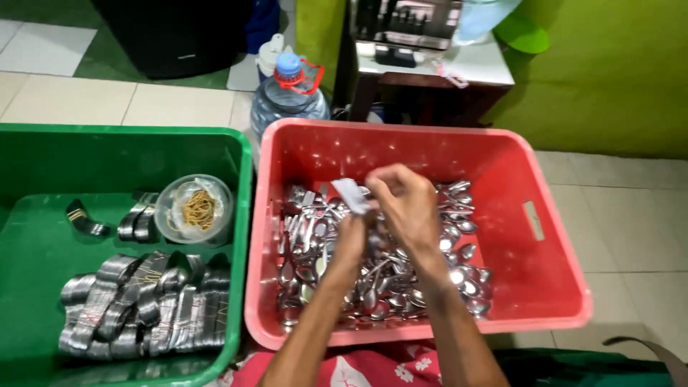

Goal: The person sits on the floor and repeatedly gathers forks from a pink bin, aligns them into neat stacks, and secures each bundle with a rubber band. Bundled forks are placed into a green bin. The person continues this process throughout the clip.

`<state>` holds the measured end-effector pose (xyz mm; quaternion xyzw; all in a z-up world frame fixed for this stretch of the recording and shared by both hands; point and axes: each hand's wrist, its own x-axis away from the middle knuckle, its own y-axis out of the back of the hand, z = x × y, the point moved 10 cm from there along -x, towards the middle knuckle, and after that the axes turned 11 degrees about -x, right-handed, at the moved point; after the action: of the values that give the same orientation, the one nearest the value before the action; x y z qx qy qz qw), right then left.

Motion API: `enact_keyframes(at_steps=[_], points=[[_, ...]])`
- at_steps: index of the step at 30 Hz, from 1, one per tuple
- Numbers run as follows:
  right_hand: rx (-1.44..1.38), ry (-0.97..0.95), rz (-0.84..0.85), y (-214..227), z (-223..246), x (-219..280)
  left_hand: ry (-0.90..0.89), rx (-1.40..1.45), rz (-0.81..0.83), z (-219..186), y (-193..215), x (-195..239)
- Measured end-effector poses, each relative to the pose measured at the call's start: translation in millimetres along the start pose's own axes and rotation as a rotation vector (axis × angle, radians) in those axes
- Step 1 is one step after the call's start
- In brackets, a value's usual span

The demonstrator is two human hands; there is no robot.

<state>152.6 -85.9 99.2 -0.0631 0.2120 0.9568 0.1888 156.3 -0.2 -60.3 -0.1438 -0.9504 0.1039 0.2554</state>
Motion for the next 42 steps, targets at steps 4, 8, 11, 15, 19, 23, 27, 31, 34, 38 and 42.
enact_keyframes(at_steps=[4, 8, 11, 15, 19, 23, 27, 31, 34, 38, 42], points=[[0.053, -0.032, -0.081, 26.4, -55.2, 24.8, -0.169, -0.033, -0.009, -21.2, 10.5, 10.7], [-0.159, -0.235, -0.112, 12.4, -54.2, 50.9, -0.174, -0.147, 0.033, -38.4, 5.1, 27.9], [-0.318, -0.290, -0.088, 5.5, -44.8, 63.6, -0.150, -0.157, 0.043, -35.8, 6.0, 37.5], [-0.371, -0.275, -0.105, 8.4, -87.6, 58.8, -0.141, -0.140, 0.039, -34.0, 15.2, 34.7], [-0.418, -0.293, -0.116, 12.4, -89.8, 55.9, -0.145, -0.175, 0.056, -30.7, 14.8, 33.5], [-0.498, -0.307, -0.106, 11.7, -81.4, 55.5, -0.143, -0.203, 0.043, -17.7, 13.8, 25.2], [-0.510, -0.279, -0.079, 11.8, -80.1, 56.7, -0.166, -0.206, 0.017, -12.9, 15.8, 18.7], [-0.627, -0.301, -0.086, 16.8, -101.0, 53.9, -0.172, -0.217, -0.052, -37.1, 22.4, 34.8], [-1.032, -0.281, 0.002, 10.7, -88.8, 51.9, -0.144, -0.112, -0.116, -40.0, 29.4, 43.0], [-1.259, -0.296, 0.121, -0.4, -82.8, 49.8, -0.120, -0.126, -0.109, -41.2, 21.4, 57.9], [-1.227, -0.229, 0.201, -11.7, -89.0, 42.6, -0.124, -0.157, -0.036, -18.9, 20.6, 40.1]])
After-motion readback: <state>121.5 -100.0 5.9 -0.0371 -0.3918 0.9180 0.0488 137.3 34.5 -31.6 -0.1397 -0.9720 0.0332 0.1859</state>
